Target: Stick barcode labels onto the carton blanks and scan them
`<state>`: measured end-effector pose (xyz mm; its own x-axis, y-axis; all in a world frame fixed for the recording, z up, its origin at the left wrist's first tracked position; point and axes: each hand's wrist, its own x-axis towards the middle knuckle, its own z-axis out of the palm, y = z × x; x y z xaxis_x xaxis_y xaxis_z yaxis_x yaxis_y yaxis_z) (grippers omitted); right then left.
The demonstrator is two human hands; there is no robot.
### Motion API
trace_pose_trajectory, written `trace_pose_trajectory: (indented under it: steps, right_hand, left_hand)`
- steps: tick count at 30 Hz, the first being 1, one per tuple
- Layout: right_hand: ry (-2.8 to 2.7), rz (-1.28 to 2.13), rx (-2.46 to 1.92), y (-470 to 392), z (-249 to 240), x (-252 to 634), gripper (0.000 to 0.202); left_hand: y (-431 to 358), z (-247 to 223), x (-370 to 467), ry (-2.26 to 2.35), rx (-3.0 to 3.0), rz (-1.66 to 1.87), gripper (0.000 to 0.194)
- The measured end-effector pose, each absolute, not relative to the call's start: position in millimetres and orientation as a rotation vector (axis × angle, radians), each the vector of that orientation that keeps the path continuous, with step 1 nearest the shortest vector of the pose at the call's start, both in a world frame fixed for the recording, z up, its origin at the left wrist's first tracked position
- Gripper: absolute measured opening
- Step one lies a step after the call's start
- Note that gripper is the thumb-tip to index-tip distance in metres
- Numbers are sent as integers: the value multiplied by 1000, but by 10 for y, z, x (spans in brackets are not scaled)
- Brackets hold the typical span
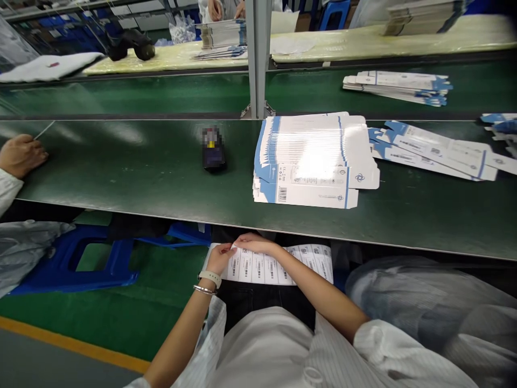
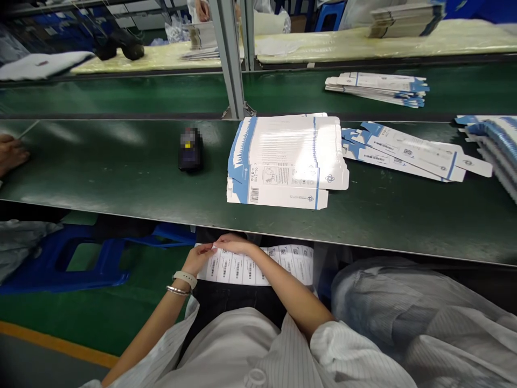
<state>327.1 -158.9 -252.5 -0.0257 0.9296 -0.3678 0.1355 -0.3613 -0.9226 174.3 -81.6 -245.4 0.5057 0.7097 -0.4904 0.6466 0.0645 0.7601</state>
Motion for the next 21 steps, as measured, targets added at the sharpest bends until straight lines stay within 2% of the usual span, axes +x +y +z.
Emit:
trace_pose_trajectory:
  steps: [8,13,16,21]
  right_hand:
    - [-1083,1518,-1589,-1483,-2661,3147,10]
    - [-978,1568,-1561,-1535,-2708,3155,19]
    - [-908,1577,-1567,-1550,-2690,3170,27]
    - [-886,1578,-1557,-1555,-2603,3167,25]
  left_hand:
    - [-872,-2504,1731,1333,1849,0,26]
    - [-956,-2539,1733,1302,2002,149,26]
    - [-1032,-2513,1731,1260,2127,273,18]
    - [-1129,-2365,1699,1102,2288,462,17]
